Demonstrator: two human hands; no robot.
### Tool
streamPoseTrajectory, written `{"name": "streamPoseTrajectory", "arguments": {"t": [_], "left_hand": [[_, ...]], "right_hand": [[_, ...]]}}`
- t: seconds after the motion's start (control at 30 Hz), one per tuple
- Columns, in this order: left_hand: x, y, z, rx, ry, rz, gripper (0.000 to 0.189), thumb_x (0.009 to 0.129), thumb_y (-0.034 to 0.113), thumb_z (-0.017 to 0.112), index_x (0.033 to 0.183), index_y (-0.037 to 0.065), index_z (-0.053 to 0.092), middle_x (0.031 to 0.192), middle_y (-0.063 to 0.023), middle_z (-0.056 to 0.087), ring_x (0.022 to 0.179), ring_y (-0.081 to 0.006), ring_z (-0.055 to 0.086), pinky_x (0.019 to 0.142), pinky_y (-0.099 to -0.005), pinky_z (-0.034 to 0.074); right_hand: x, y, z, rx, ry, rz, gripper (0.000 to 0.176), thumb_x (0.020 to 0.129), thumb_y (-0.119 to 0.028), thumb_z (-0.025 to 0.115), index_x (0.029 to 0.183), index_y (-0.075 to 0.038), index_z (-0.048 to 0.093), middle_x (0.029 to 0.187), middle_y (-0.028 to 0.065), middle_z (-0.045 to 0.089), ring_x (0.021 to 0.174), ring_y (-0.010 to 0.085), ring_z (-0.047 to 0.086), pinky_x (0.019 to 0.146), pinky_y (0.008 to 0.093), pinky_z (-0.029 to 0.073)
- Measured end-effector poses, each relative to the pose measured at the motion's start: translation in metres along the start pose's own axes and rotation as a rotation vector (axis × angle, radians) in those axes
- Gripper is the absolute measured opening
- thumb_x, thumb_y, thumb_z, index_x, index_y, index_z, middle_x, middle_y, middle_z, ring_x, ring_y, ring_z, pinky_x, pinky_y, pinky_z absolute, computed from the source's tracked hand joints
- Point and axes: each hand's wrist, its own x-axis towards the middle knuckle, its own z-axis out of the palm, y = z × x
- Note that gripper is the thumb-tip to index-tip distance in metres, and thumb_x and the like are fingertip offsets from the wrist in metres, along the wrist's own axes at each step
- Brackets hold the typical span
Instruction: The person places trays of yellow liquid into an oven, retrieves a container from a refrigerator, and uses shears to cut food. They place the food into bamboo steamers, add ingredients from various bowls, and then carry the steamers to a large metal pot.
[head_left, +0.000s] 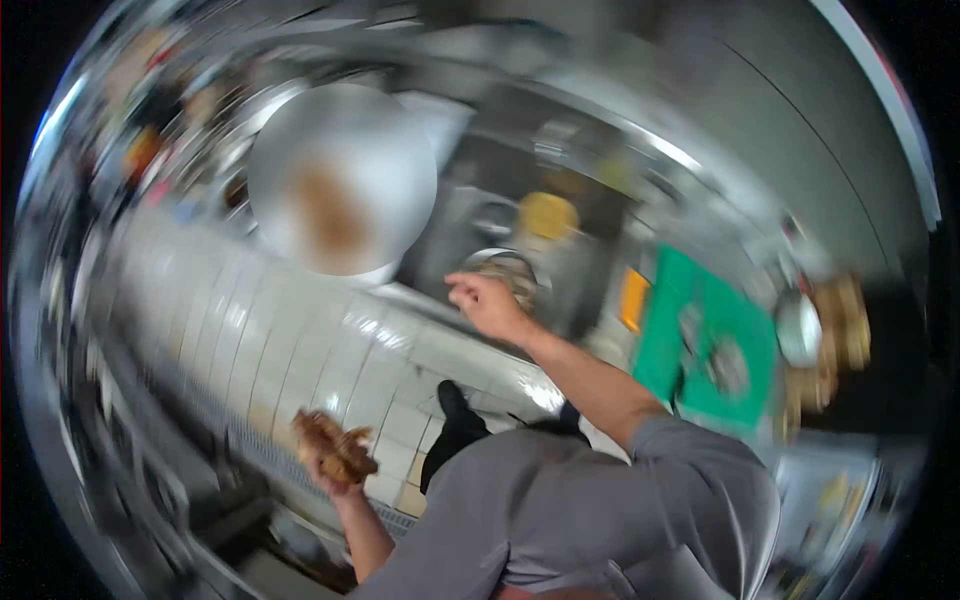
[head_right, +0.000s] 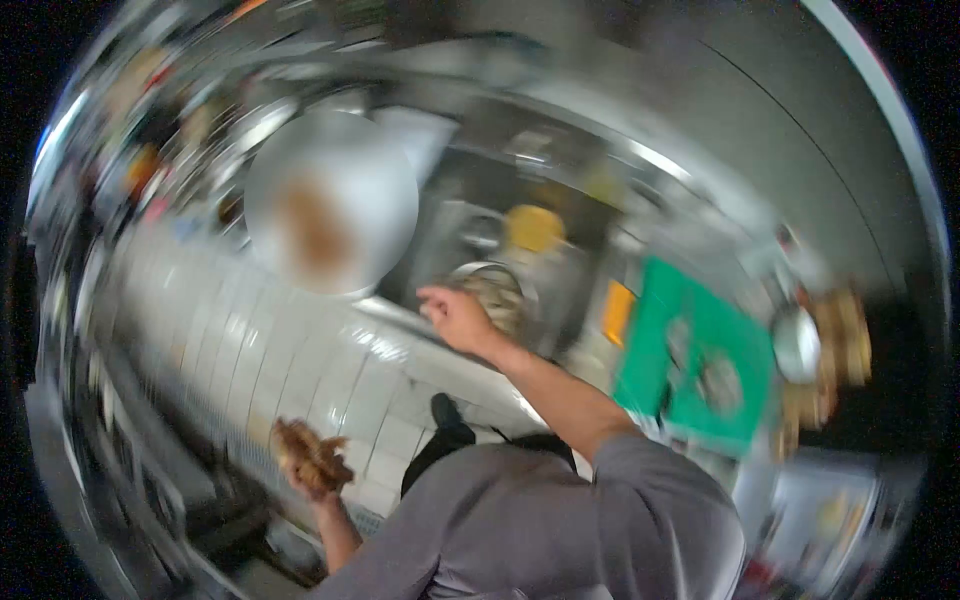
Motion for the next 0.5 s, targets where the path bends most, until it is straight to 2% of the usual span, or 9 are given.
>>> {"name": "streamPoseTrajectory", "arguments": {"t": [0.1,0.13,0.2,0.23,0.27,0.3,0.37,0.4,0.5], "left_hand": [[0.043,-0.021,0.049,0.13,-0.302,-0.127,0.079,0.091,0.047,0.054,0.157,0.013,0.026,0.146,-0.0125,0.048,0.102,-0.0326,0.067,0.075,-0.0504,0.063],[0.058,-0.028,0.038,0.362,-0.197,-0.075,0.081,0.091,0.049,0.054,0.158,0.013,0.025,0.146,-0.0115,0.048,0.106,-0.0317,0.065,0.076,-0.0497,0.063],[0.08,-0.054,0.071,0.448,-0.373,-0.204,0.08,0.091,0.05,0.054,0.157,0.013,0.027,0.144,-0.0114,0.049,0.111,-0.0311,0.063,0.078,-0.0503,0.062],[0.066,-0.084,0.122,0.48,-0.195,-0.156,0.079,0.09,0.047,0.058,0.155,0.011,0.03,0.14,-0.014,0.051,0.108,-0.032,0.064,0.076,-0.0496,0.062],[0.075,-0.11,0.137,0.487,-0.231,-0.177,0.079,0.09,0.047,0.058,0.155,0.011,0.03,0.14,-0.014,0.051,0.108,-0.032,0.064,0.076,-0.0496,0.062],[0.084,-0.134,0.149,0.432,-0.264,-0.322,0.079,0.089,0.044,0.062,0.153,0.01,0.031,0.138,-0.0147,0.052,0.109,-0.0321,0.063,0.077,-0.0493,0.062],[0.088,-0.193,0.186,0.424,-0.494,-0.515,0.078,0.088,0.035,0.07,0.151,0.008,0.034,0.135,-0.0152,0.053,0.115,-0.0311,0.06,0.086,-0.0481,0.059],[0.044,-0.231,0.269,0.536,-0.619,-0.453,0.075,0.083,0.028,0.072,0.145,0.001,0.04,0.13,-0.0148,0.057,0.117,-0.0304,0.059,0.094,-0.0439,0.055],[-0.012,-0.323,0.396,0.86,-0.994,-0.614,0.091,0.073,0.0,0.07,0.154,0.009,0.03,0.134,-0.0128,0.054,0.119,-0.0277,0.06,0.102,-0.043,0.052]], "right_hand": [[-0.167,0.102,-0.152,0.082,0.635,0.175,0.026,0.095,-0.018,0.061,0.117,-0.005,0.069,0.093,0.0146,0.073,0.078,0.0219,0.068,0.074,0.0366,0.054],[-0.228,0.128,-0.216,0.195,0.889,0.189,0.025,0.095,-0.018,0.061,0.113,-0.004,0.07,0.092,0.0152,0.073,0.076,0.0225,0.067,0.072,0.0373,0.054],[-0.369,0.172,-0.334,-0.391,1.433,0.404,0.024,0.091,-0.017,0.062,0.107,0.0,0.068,0.092,0.0183,0.072,0.081,0.0294,0.068,0.073,0.0426,0.054],[-0.445,0.196,-0.38,-0.273,1.669,0.357,0.031,0.089,-0.015,0.062,0.115,0.001,0.066,0.097,0.0201,0.071,0.09,0.035,0.068,0.079,0.0461,0.053],[-0.5,0.193,-0.413,-0.422,1.833,0.675,0.04,0.088,-0.016,0.062,0.124,0.002,0.06,0.109,0.0238,0.069,0.105,0.0376,0.066,0.092,0.047,0.051],[-0.574,0.264,-0.456,-0.545,1.955,0.653,0.056,0.088,-0.021,0.063,0.14,-0.005,0.05,0.127,0.0246,0.061,0.118,0.0389,0.06,0.103,0.0471,0.046],[-0.655,0.269,-0.488,-0.351,1.988,1.224,0.066,0.088,-0.03,0.065,0.148,-0.011,0.044,0.129,0.0255,0.061,0.126,0.0396,0.056,0.103,0.0477,0.046],[-0.683,0.278,-0.493,-0.328,2.012,1.224,0.066,0.088,-0.03,0.065,0.148,-0.011,0.044,0.129,0.0255,0.061,0.126,0.0396,0.056,0.103,0.0477,0.046],[-0.754,0.324,-0.52,-0.137,1.588,1.49,0.075,0.088,-0.03,0.062,0.157,-0.033,0.032,0.143,0.0265,0.054,0.134,0.0403,0.051,0.108,0.0522,0.043]]}}
